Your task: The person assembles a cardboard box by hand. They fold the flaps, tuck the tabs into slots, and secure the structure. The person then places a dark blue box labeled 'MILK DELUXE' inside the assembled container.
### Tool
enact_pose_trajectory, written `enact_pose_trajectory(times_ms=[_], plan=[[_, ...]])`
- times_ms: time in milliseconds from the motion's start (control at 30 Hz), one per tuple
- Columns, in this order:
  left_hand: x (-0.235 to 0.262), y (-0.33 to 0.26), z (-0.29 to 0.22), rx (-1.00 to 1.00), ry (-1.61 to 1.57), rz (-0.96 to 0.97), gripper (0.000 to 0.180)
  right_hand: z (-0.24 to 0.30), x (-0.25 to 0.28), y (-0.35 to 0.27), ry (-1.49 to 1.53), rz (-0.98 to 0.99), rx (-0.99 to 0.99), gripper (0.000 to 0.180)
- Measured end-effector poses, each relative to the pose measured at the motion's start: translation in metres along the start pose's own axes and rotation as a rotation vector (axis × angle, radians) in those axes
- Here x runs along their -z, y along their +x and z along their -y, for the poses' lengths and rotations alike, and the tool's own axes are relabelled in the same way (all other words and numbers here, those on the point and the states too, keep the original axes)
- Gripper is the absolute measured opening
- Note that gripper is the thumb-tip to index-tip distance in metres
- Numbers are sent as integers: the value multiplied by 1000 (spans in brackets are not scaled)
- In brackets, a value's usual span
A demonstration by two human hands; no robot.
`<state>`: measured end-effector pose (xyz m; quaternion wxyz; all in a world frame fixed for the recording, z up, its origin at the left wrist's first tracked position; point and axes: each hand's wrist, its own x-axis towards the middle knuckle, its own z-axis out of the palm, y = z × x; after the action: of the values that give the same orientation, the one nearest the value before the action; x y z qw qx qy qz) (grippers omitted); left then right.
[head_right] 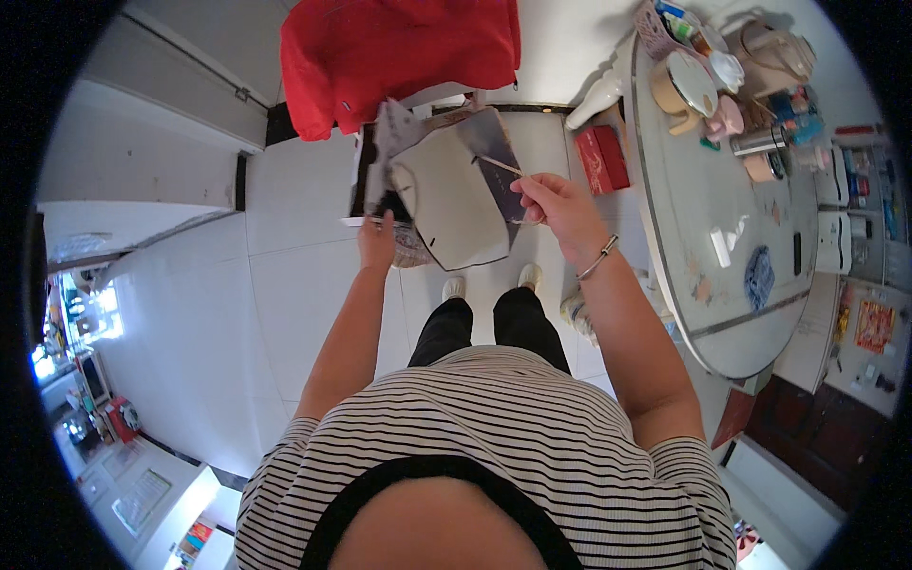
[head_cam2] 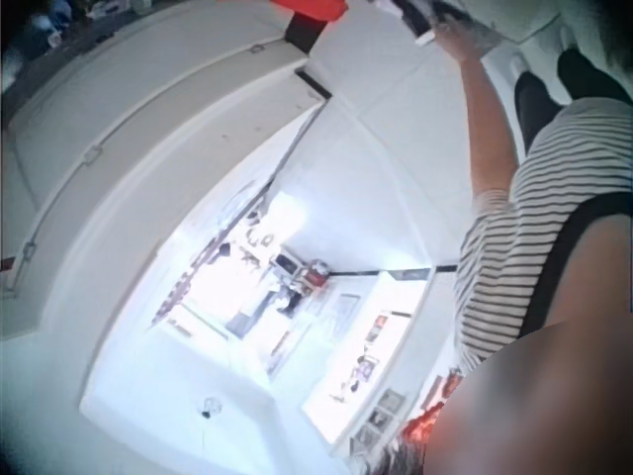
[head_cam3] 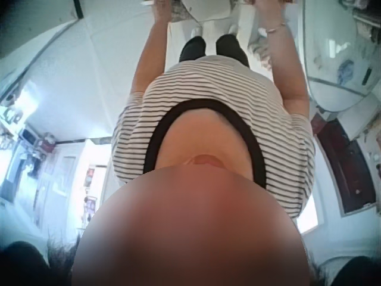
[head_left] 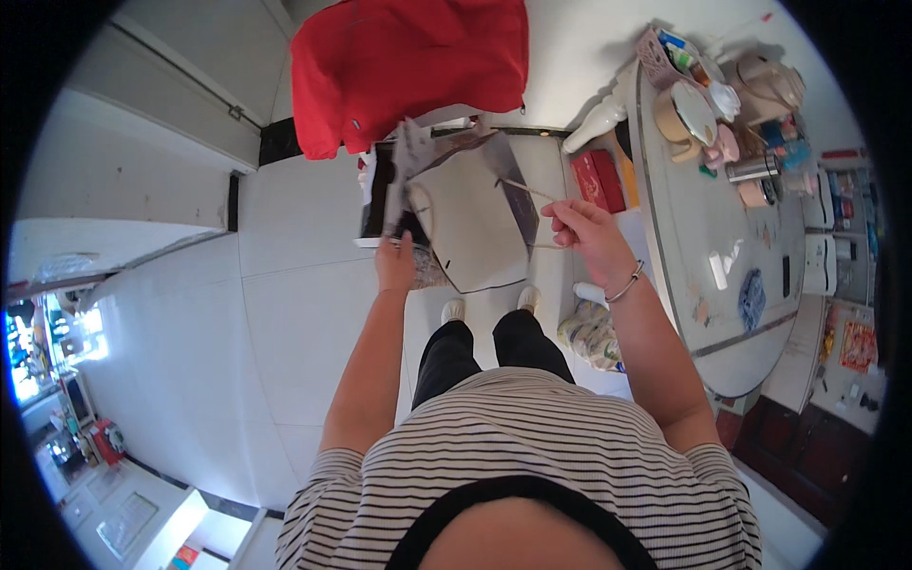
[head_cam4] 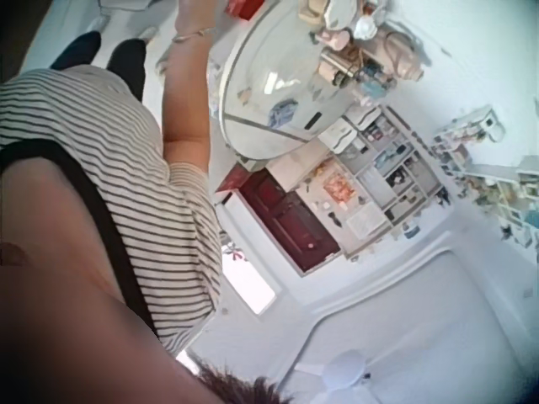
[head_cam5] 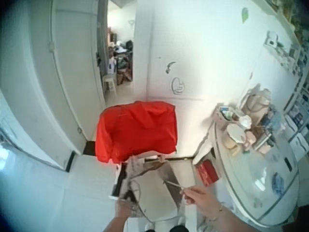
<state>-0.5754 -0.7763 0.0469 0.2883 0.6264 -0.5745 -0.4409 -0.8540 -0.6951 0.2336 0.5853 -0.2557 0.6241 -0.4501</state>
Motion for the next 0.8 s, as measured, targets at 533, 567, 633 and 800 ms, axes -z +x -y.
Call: enact_pose_trajectory(times_ms=[533, 567, 633, 800], plan=[[-41, -73, -99, -329, 266, -209, 51, 31, 37, 45, 344, 253, -158, 21], [-47, -72, -113, -489, 263, -164, 51, 35, 41, 44, 370, 270, -160, 21], [-65, -69, -151, -423, 165, 10, 46, 43, 46, 40, 433, 335, -161, 20], [-89, -47, -188, -196, 253, 412, 33, 66, 42, 25, 337, 482, 105, 22]])
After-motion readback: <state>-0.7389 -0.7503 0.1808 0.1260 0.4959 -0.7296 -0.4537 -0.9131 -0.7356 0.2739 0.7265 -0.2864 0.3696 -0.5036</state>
